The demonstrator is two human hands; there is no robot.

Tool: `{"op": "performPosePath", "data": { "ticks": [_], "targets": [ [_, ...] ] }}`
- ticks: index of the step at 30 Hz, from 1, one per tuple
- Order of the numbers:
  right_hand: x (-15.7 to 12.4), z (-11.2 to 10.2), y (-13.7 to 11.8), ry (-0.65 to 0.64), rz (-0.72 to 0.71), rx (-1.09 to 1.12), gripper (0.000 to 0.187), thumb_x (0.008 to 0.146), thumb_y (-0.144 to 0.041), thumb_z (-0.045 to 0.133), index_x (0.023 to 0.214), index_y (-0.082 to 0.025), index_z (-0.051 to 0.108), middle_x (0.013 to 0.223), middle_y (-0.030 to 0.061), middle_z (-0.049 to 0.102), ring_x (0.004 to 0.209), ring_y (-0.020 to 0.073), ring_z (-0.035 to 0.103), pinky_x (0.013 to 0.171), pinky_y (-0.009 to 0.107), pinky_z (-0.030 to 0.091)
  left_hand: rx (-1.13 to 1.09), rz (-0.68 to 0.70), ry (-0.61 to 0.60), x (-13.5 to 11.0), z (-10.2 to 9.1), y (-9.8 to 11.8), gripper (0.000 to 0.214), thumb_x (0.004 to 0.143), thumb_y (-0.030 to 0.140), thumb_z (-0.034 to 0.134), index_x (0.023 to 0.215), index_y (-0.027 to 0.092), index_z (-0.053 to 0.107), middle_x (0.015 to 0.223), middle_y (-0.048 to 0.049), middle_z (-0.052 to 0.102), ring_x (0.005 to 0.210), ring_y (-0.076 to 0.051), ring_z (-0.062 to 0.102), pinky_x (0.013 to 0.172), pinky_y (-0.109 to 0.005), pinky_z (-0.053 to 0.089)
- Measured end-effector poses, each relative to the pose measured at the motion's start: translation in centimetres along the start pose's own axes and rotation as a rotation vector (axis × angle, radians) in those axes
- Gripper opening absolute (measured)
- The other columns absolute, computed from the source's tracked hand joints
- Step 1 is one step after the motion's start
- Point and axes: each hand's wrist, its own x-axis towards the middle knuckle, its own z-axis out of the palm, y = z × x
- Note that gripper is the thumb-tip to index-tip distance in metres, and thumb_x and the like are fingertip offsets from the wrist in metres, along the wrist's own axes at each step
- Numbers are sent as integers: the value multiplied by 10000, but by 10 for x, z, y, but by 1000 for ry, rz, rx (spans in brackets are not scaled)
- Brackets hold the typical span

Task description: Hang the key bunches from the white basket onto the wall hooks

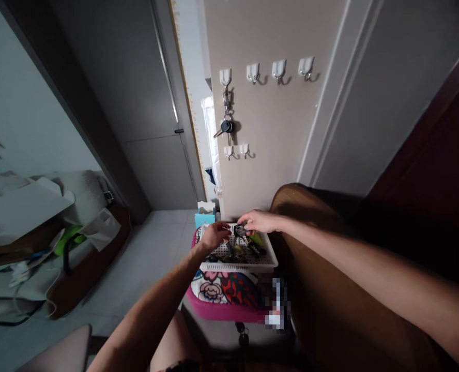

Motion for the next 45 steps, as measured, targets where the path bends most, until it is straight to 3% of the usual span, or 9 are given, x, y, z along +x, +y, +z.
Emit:
{"op": "performPosePath", "data": {
  "ticks": [7, 10, 14, 18, 24, 28, 34, 39, 45],
  "targets": [
    [5, 7, -1, 52, 3, -92, 325, 644, -76, 369, 930, -133, 514, 560, 13, 558, 467, 79, 490, 447, 175, 364, 818, 140, -358, -10, -16, -23, 99, 472, 118, 517, 531, 171, 576, 521, 3, 549, 526, -119, 479, 516, -198, 339],
    [4, 7, -4, 64, 7, -138, 340, 654, -64, 331, 941, -132, 501, 601, 25, 560, 487, 74, 495, 436, 159, 355, 911, 155, -368, -11, -13, -28, 99, 482, 119, 504, 515, 181, 574, 502, -13, 538, 537, -141, 491, 532, -217, 342],
    [2, 8, -4, -76, 30, -247, 335, 634, -57, 313, 880, -131, 528, 605, 31, 552, 501, 78, 503, 420, 150, 348, 917, 136, -277, -8, -11, -26, 76, 490, 156, 498, 514, 174, 568, 510, -19, 525, 549, -148, 485, 529, -227, 339],
    [0, 7, 3, -168, 61, -435, 344, 589, -55, 327, 814, -154, 566, 578, 27, 553, 479, 90, 492, 388, 156, 322, 673, 41, -124, 2, -20, -16, 135, 509, 101, 449, 579, 135, 558, 489, 14, 491, 492, -92, 437, 471, -188, 319],
    [-2, 10, 4, -86, -101, -676, 259, 561, -106, 396, 690, -171, 611, 646, 25, 587, 556, 107, 492, 471, 181, 327, 69, -73, -12, 9, -27, -4, 185, 554, 125, 461, 730, 108, 513, 498, 35, 475, 443, -47, 414, 432, -157, 312],
    [2, 17, 0, 61, -211, -545, 233, 589, -196, 437, 761, -157, 590, 665, 22, 583, 568, 104, 481, 503, 182, 326, -247, -41, -53, 6, -18, 9, 205, 562, 136, 481, 766, 114, 475, 554, 14, 494, 515, -60, 467, 499, -175, 352],
    [2, 19, -6, 114, -239, -302, 213, 592, -259, 469, 738, -128, 553, 637, 8, 547, 546, 99, 439, 474, 191, 309, -489, 73, -132, 4, -3, 33, 248, 567, 123, 476, 811, 126, 432, 624, 1, 509, 579, -73, 491, 600, -217, 373],
    [1, 15, -9, 76, -328, 74, 165, 597, -206, 463, 734, -126, 503, 648, -14, 500, 574, 81, 412, 513, 191, 315, -476, 223, -161, 3, 1, 50, 244, 572, 101, 454, 814, 125, 428, 635, 2, 504, 571, -73, 474, 590, -227, 368],
    [-1, 11, -18, 121, -236, 335, 163, 567, -268, 511, 595, -114, 468, 531, -44, 397, 525, 58, 358, 508, 198, 294, -384, 329, -70, -3, 3, 67, 186, 611, 83, 412, 784, 135, 457, 676, 4, 505, 619, -73, 475, 608, -215, 371]
  ]
}}
